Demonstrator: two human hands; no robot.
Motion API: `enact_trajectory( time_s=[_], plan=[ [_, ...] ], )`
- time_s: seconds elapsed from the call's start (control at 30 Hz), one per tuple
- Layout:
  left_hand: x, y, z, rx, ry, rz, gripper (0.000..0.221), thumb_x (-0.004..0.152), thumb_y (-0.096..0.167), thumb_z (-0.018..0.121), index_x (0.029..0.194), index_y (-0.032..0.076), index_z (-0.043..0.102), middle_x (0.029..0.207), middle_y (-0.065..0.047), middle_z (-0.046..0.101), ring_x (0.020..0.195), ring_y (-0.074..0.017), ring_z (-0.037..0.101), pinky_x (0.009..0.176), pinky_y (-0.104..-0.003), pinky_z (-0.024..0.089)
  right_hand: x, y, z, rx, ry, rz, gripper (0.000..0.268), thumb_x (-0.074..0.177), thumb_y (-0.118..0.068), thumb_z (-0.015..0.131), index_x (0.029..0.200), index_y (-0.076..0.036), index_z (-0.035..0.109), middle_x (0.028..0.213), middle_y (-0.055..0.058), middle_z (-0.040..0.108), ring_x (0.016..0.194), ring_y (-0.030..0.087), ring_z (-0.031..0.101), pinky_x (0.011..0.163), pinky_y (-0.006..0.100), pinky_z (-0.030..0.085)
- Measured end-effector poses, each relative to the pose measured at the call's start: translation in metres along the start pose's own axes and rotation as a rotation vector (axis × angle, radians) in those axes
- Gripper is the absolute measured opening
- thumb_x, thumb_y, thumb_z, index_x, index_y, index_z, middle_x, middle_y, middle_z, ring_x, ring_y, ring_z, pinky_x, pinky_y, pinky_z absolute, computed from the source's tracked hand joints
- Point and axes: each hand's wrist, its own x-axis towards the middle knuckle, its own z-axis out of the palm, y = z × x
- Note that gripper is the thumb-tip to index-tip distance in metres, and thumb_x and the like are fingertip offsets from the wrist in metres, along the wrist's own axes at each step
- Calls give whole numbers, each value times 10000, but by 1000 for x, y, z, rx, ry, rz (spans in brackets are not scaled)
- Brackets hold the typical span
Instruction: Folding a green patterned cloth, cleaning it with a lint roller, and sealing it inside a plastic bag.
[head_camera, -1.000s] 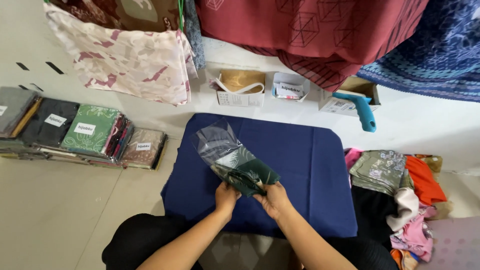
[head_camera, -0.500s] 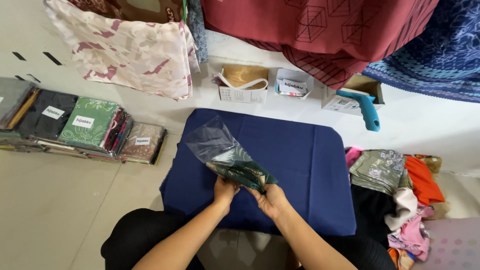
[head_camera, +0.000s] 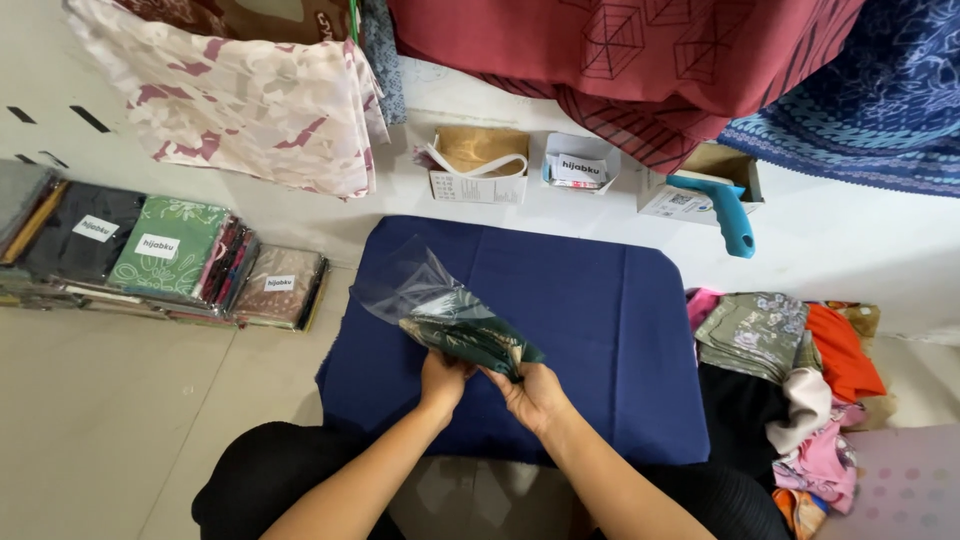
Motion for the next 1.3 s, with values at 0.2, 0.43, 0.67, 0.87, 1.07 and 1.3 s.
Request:
enact_trajectory(
  time_s=[0.2,0.43,0.67,0.87,1.07,1.3],
  plan=[
    [6,3,-7,-160,59,373,361,913,-46,562,1268,-36,626,1217,-253,680,1271,-371,574,1098,-497,440,39,-2,-29,-192,-108,-133,336,948,94,414,1255,95,552,1101,336,628,895,512,725,728,511,660],
    [-3,1,-3,-143,37,319,350,903,-34,582,1248,-32,640,1195,-241,690,1242,-359,594,1072,-486,459,8,2,-12,-155,36,-71,311,988,55,360,1261,111,500,1132,333,581,969,512,697,812,526,630],
    [-9,1,6,-124,-26,261,334,888,-15,612,1218,-24,662,1162,-223,705,1198,-342,625,1033,-469,488,14,0,-7,-96,60,-38,334,991,39,351,1299,129,440,1216,365,565,1032,525,677,854,529,623],
    [-15,0,11,-95,-69,213,322,875,0,636,1194,-19,679,1136,-209,717,1163,-329,649,1002,-456,511,29,5,-9,-190,22,-59,356,976,54,355,1321,66,441,1200,270,520,1050,497,684,863,559,617],
    [-23,-4,15,-71,-112,159,310,863,15,660,1170,-13,696,1109,-195,730,1128,-315,673,971,-443,534,48,13,-17,-324,-7,-100,364,973,76,393,1328,50,469,1195,263,566,1036,486,694,794,603,620],
    [-29,-4,23,-43,-163,97,296,848,34,690,1140,-6,717,1076,-177,745,1085,-298,703,932,-427,563,23,10,17,-331,-76,-196,406,953,135,449,1347,63,520,1185,289,568,1082,474,665,887,692,542]
  ],
)
